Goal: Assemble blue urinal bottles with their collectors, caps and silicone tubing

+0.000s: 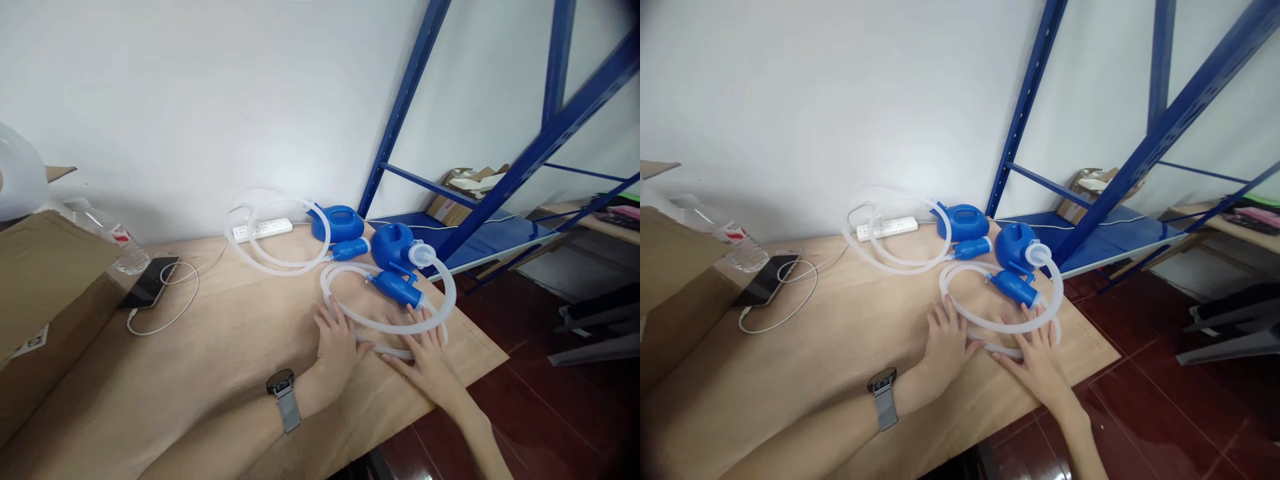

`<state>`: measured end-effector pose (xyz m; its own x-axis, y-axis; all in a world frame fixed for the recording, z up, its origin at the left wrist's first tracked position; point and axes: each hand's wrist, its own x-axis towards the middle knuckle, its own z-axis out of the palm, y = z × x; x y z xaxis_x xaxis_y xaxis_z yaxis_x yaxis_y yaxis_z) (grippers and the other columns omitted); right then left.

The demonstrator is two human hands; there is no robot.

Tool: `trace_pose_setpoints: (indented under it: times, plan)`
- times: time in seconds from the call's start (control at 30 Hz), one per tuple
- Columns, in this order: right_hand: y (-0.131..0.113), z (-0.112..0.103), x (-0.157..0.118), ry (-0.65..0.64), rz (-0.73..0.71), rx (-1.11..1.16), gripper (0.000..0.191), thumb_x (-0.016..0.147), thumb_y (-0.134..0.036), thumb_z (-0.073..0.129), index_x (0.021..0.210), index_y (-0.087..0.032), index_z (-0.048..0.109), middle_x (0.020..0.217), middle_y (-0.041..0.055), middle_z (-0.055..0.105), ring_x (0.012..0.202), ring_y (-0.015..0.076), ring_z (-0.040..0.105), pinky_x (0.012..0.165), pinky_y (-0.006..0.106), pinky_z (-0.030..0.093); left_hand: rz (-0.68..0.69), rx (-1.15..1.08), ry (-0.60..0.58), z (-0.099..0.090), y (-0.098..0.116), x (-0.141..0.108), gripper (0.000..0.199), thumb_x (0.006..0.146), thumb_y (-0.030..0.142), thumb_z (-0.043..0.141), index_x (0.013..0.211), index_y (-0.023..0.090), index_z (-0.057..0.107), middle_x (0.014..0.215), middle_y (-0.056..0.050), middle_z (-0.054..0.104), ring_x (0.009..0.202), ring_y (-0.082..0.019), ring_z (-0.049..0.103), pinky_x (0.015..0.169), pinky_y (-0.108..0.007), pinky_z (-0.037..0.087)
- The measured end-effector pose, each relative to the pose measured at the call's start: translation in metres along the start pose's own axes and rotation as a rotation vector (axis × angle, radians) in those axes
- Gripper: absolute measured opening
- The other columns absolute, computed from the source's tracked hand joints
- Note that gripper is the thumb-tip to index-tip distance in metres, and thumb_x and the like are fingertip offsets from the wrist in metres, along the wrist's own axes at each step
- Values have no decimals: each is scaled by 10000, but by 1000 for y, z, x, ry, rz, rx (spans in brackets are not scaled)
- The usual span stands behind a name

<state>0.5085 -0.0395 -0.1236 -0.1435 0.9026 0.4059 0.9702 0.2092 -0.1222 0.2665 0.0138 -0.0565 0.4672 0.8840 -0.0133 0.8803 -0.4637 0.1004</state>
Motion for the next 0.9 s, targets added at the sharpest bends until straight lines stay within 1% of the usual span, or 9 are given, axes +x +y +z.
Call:
trace_pose_setpoints:
  times: [0.1, 0.2, 0.27, 0.33, 0.43, 0.5, 0.67, 0.77, 0.9]
  plan:
    - [18, 10, 5, 17, 10, -12, 685, 1041, -667, 523, 1633, -324, 522, 1827, 122, 217, 1678, 508, 131, 1249, 826, 231, 137, -87, -48, -28, -17, 8, 652, 925, 537, 796, 1352, 46, 742, 1503, -369, 590, 1204, -536, 708, 936, -599, 595]
    - [32, 17, 8, -2, 49, 8, 632, 1074, -622, 476, 1625, -319, 534, 1819, 132, 240, 1671, 511, 162, 1221, 869, 220, 320, -250, -81, -63, -58, 43, 370, 783, 569, 907, 946, 245, 834, 1036, -94, 832, 879, -294, 782, 803, -363, 595]
    - [36, 20, 8, 4, 86, 21, 571, 1096, -572, 442, 1599, -333, 566, 1801, 125, 295, 1666, 509, 191, 1202, 895, 213, 305, -352, -19, -84, -89, 82, 285, 927, 559, 755, 972, 281, 804, 945, -34, 814, 822, -234, 756, 777, -321, 575]
    - [36, 22, 9, 17, 95, 45, 522, 1112, -518, 421, 1565, -338, 605, 1774, 110, 363, 1667, 485, 214, 1219, 873, 230, 175, -429, 113, -95, -113, 127, 328, 1021, 502, 623, 1146, 233, 762, 1078, -101, 802, 976, -288, 752, 891, -383, 575]
    - [34, 21, 10, 20, 56, 101, 488, 1121, -462, 425, 1530, -311, 644, 1730, 108, 446, 1667, 433, 255, 1271, 784, 279, -22, -547, 277, -90, -127, 184, 658, 965, 379, 710, 1551, 157, 509, 1477, -228, 642, 1336, -388, 634, 1132, -492, 491]
    - [31, 17, 12, 4, 34, 128, 476, 1125, -445, 431, 1514, -295, 661, 1706, 119, 482, 1657, 410, 296, 1283, 738, 317, -95, -632, 339, -77, -125, 210, 897, 929, 408, 769, 1669, 153, 329, 1642, -259, 476, 1524, -422, 469, 1227, -507, 409]
    - [23, 8, 15, -2, 30, 138, 452, 1139, -427, 412, 1383, -257, 753, 1638, 159, 554, 1611, 405, 393, 1260, 738, 365, -271, -782, 486, -52, -116, 252, 938, 943, 380, 749, 1713, 254, 228, 1805, -198, 150, 1685, -446, 107, 1320, -561, 242]
    - [19, 7, 16, 9, 23, 144, 442, 1139, -427, 421, 1335, -250, 775, 1606, 166, 583, 1589, 407, 423, 1242, 736, 395, -350, -825, 530, -49, -126, 272, 893, 952, 343, 732, 1703, 230, 263, 1797, -226, 137, 1675, -475, 112, 1321, -592, 224]
    - [20, 9, 16, 29, 16, 160, 414, 1126, -431, 468, 1319, -247, 784, 1571, 164, 614, 1530, 396, 501, 1231, 691, 438, -309, -830, 574, -51, -152, 288, 774, 961, 343, 747, 1642, 245, 393, 1706, -185, 373, 1587, -413, 355, 1303, -575, 298]
